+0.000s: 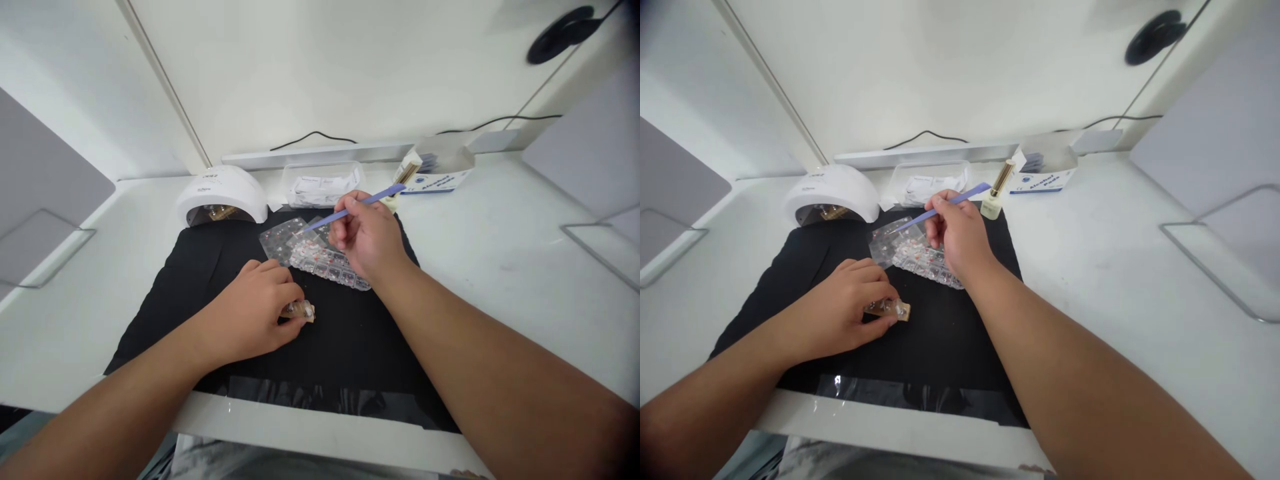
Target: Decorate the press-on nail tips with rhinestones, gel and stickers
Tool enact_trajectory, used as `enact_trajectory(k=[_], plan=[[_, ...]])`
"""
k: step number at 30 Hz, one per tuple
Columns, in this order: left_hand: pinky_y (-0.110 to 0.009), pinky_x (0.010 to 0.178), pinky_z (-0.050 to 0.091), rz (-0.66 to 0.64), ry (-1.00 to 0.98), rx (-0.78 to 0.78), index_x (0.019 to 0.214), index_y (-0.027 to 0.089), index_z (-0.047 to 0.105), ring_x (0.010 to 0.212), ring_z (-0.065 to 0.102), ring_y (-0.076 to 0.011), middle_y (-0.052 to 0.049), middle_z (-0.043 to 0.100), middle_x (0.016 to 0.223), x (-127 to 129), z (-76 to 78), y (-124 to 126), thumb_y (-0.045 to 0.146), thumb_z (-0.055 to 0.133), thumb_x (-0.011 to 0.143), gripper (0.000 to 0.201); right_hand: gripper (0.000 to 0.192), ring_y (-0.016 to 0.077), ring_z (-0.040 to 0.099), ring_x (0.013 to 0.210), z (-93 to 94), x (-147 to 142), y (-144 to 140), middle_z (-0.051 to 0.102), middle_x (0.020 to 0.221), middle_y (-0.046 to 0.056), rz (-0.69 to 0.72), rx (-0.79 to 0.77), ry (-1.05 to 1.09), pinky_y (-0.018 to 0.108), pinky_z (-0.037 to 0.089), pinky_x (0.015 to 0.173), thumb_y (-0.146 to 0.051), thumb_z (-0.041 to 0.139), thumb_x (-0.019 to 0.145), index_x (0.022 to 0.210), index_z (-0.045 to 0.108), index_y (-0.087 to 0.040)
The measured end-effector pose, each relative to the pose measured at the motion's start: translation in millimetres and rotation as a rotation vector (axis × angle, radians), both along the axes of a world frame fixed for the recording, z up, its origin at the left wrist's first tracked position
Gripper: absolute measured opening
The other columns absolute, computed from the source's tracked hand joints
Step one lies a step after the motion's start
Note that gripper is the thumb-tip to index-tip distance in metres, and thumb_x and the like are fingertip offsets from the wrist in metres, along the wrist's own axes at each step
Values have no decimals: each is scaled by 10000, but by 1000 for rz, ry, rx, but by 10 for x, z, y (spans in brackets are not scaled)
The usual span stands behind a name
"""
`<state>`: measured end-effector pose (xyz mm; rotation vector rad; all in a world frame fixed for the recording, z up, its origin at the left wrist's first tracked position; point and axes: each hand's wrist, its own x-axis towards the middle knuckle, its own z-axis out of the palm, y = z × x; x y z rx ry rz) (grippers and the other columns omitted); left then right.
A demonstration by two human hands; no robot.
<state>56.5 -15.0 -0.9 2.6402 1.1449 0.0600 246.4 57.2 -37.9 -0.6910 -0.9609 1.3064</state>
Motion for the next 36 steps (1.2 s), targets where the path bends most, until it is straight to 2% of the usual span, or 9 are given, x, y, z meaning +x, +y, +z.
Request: enact_trajectory(k=[13,19,23,26,30,36], plan=[[-395,810,418,-29,-89,-50,1000,210,703,899,578,-223,-38,652,904,-88,-7,10,259,632,890,140,211,67,393,313,11,7,-6,495,398,-83,-7,15,-4,223,280,378,-329,599,843,680,526,-216],[-400,811,436,-30,-150,-9,1037,195,695,896,584,-221,-46,682,933,-130,-2,4,255,625,889,174,228,70,396,314,10,10,9,490,388,-86,-18,11,-23,217,282,370,-339,599,854,677,517,-221],[-377,787,438,-26,-195,-24,1007,171,686,913,596,-219,-44,700,940,-150,7,3,220,642,862,159,213,68,388,316,16,12,8,490,388,-83,-17,5,-15,216,281,371,-309,587,854,672,523,-218],[-364,772,426,-40,-227,-25,952,169,674,854,599,-194,-27,698,893,-169,27,3,217,643,862,106,214,68,391,318,17,18,2,492,392,-83,-11,7,-22,217,288,376,-315,597,848,673,523,-218],[-352,766,404,-74,-227,-26,856,174,655,812,585,-173,-9,680,842,-189,66,11,200,656,846,27,219,69,391,321,11,24,-2,495,397,-84,-11,7,-31,221,293,379,-340,615,835,678,523,-219],[-353,801,401,-133,-235,5,823,170,662,824,591,-167,-9,688,850,-213,86,44,180,669,841,22,262,69,391,323,2,24,-1,505,407,-81,-9,19,-41,226,281,380,-396,653,820,686,517,-217]])
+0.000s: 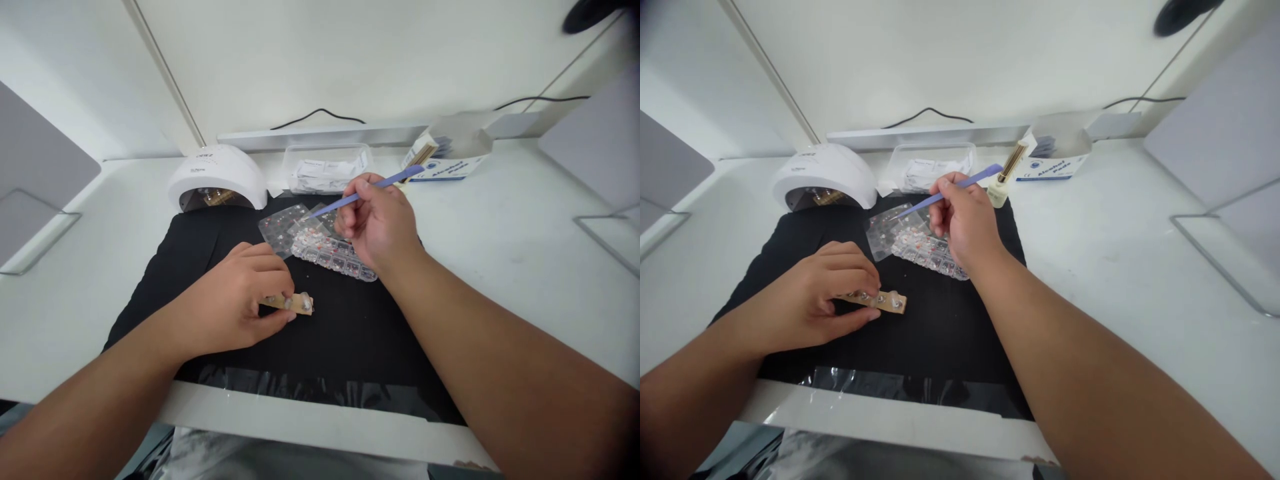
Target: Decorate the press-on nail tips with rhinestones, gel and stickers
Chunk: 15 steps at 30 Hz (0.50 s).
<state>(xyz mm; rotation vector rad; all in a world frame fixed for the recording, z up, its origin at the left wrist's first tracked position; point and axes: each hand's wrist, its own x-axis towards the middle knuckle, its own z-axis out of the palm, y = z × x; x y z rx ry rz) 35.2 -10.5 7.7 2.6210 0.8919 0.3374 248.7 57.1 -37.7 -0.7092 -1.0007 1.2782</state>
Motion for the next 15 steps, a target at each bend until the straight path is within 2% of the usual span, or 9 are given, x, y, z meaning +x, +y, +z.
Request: enact_trajectory(k=[6,15], plan=[[-363,832,409,-16,0,1,754,171,659,807,604,-164,-17,703,876,-27,-18,38,160,657,840,86,248,73,382,327,23,-2,-17,484,403,-81,-10,-25,-17,229,286,387,-353,595,874,682,508,-223],[-347,834,415,-40,-20,7,818,176,655,826,607,-163,-14,711,889,-60,-22,63,158,673,838,32,302,73,373,317,24,-5,-9,478,408,-82,-13,-25,-28,239,277,385,-418,609,874,674,487,-226]])
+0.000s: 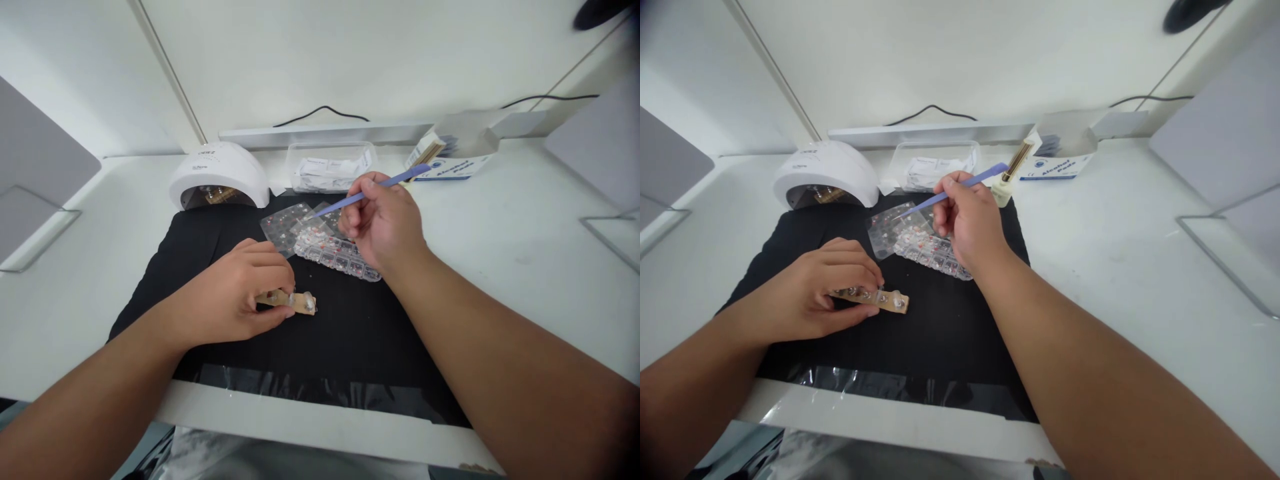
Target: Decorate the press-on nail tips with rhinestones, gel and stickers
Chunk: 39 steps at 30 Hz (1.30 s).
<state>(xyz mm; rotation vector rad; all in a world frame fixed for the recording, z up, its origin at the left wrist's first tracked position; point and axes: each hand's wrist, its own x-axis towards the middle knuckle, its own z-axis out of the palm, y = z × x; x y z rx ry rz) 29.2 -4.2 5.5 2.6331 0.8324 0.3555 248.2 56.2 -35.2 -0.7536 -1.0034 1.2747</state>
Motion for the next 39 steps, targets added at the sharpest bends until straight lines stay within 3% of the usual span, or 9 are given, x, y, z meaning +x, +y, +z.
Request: enact_trajectory(k=[6,24,32,39], plan=[[-335,847,404,-49,14,-17,812,181,664,849,593,-152,1,725,944,-8,-33,23,177,683,862,54,266,76,376,318,-4,-1,-2,487,401,-77,-2,5,20,233,281,382,-359,598,875,668,504,-221],[-351,816,369,-45,89,71,843,211,708,844,588,-162,9,739,949,-22,-27,31,266,658,907,98,316,72,376,321,-2,3,-4,462,409,-88,-4,5,-11,241,284,389,-427,598,892,678,477,-229],[-361,824,360,-24,139,93,956,297,755,873,568,-174,-13,648,969,-51,40,3,307,696,883,94,311,70,372,322,1,0,-9,470,408,-85,-5,2,3,233,272,380,-428,602,891,680,490,-227],[-361,781,343,19,173,97,972,283,749,847,561,-185,-23,589,897,-68,52,-51,342,701,870,127,306,72,370,319,-9,5,4,462,410,-90,-9,6,-10,237,277,378,-432,597,887,687,480,-231]])
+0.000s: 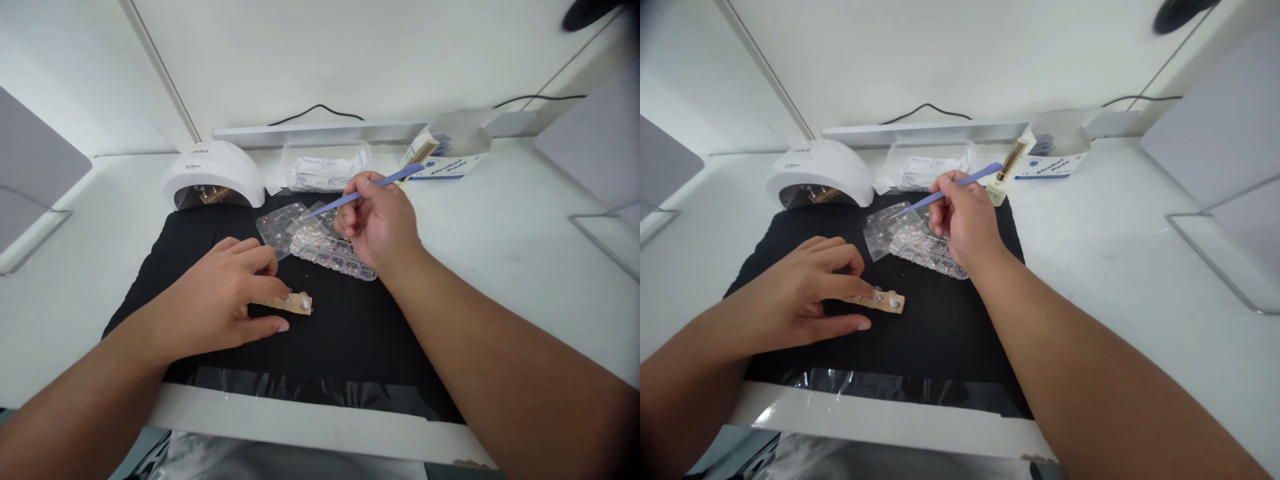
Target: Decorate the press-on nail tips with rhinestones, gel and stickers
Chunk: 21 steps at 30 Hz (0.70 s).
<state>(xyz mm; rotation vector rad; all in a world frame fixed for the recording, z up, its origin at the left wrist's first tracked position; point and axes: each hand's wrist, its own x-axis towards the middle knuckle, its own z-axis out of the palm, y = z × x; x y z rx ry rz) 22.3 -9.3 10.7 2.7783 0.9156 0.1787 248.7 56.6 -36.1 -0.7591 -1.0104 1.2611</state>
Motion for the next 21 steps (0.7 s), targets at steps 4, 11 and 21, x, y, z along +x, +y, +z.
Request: enact_trajectory(k=[4,11,21], plan=[[-355,761,326,1,19,5,995,296,739,820,554,-180,-13,572,880,3,10,-6,355,706,866,146,298,72,372,314,-1,-3,2,471,404,-90,-1,-9,12,237,283,382,-427,612,867,683,483,-230],[-365,757,322,-5,70,34,1003,300,740,804,536,-192,-11,551,855,17,51,-22,339,686,871,148,259,76,382,315,0,-3,-2,497,399,-84,18,-3,60,231,288,387,-386,650,813,672,505,-223],[-364,775,337,-10,-126,-23,926,165,728,831,526,-184,-32,508,877,-11,19,-5,241,653,837,140,211,78,385,310,-11,9,8,504,394,-81,15,22,90,230,286,382,-341,653,788,672,528,-216]])
